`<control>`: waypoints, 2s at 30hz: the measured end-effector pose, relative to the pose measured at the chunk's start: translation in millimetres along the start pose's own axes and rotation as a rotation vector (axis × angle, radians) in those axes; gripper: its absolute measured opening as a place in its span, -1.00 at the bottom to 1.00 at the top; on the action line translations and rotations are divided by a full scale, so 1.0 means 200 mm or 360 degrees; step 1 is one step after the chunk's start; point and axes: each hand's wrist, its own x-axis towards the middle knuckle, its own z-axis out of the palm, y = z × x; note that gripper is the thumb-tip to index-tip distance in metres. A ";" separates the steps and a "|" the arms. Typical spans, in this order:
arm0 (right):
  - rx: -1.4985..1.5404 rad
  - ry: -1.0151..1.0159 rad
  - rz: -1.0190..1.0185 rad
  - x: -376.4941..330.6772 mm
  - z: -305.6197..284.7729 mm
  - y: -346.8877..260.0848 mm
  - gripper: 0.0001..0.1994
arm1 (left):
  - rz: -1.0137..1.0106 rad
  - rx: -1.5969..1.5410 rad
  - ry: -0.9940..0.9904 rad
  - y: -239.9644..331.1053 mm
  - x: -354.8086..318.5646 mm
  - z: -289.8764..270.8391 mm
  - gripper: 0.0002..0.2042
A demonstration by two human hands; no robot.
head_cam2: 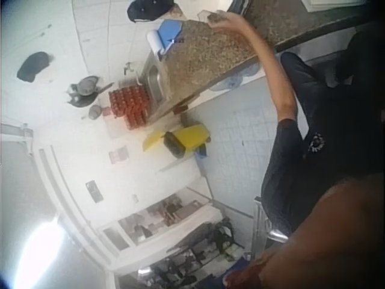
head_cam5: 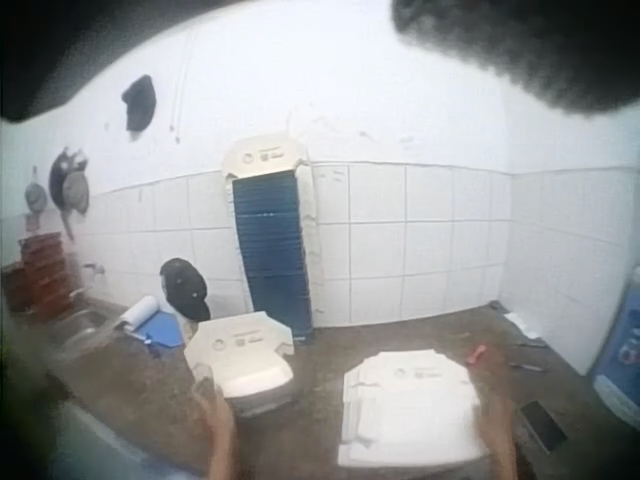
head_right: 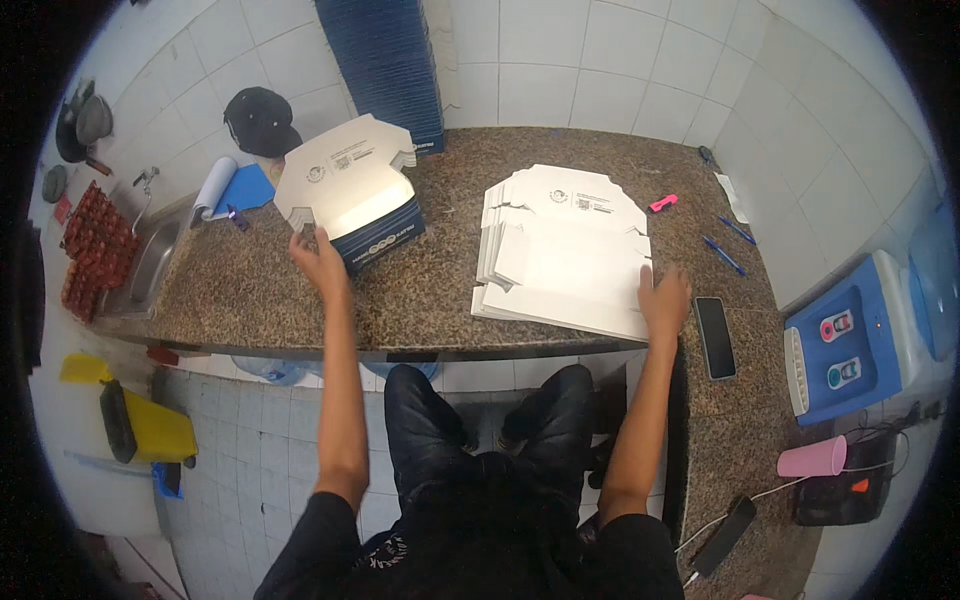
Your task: Assemble flat-packed cardboard food delivery boxes by folding and tucking flaps.
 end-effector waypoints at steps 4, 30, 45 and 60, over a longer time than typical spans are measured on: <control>0.0426 -0.0347 -0.0033 -0.06 0.00 0.15 -0.57 | 0.0559 -0.0297 -0.0375 0.31 -0.55 0.00 -0.60; 0.1446 0.0126 -0.0104 -0.20 -0.59 -0.52 -0.89 | 0.0030 -0.0761 -0.2209 0.92 -0.92 0.02 -0.47; 0.2305 -0.0921 0.0092 -0.37 -0.39 -0.48 -0.49 | -0.0412 -0.0448 -0.2222 0.79 -0.86 0.18 -0.24; 0.1875 0.0016 -0.1670 -0.80 -0.63 -0.88 -0.38 | -0.0178 -0.0598 -0.1819 1.10 -0.47 -0.55 -0.70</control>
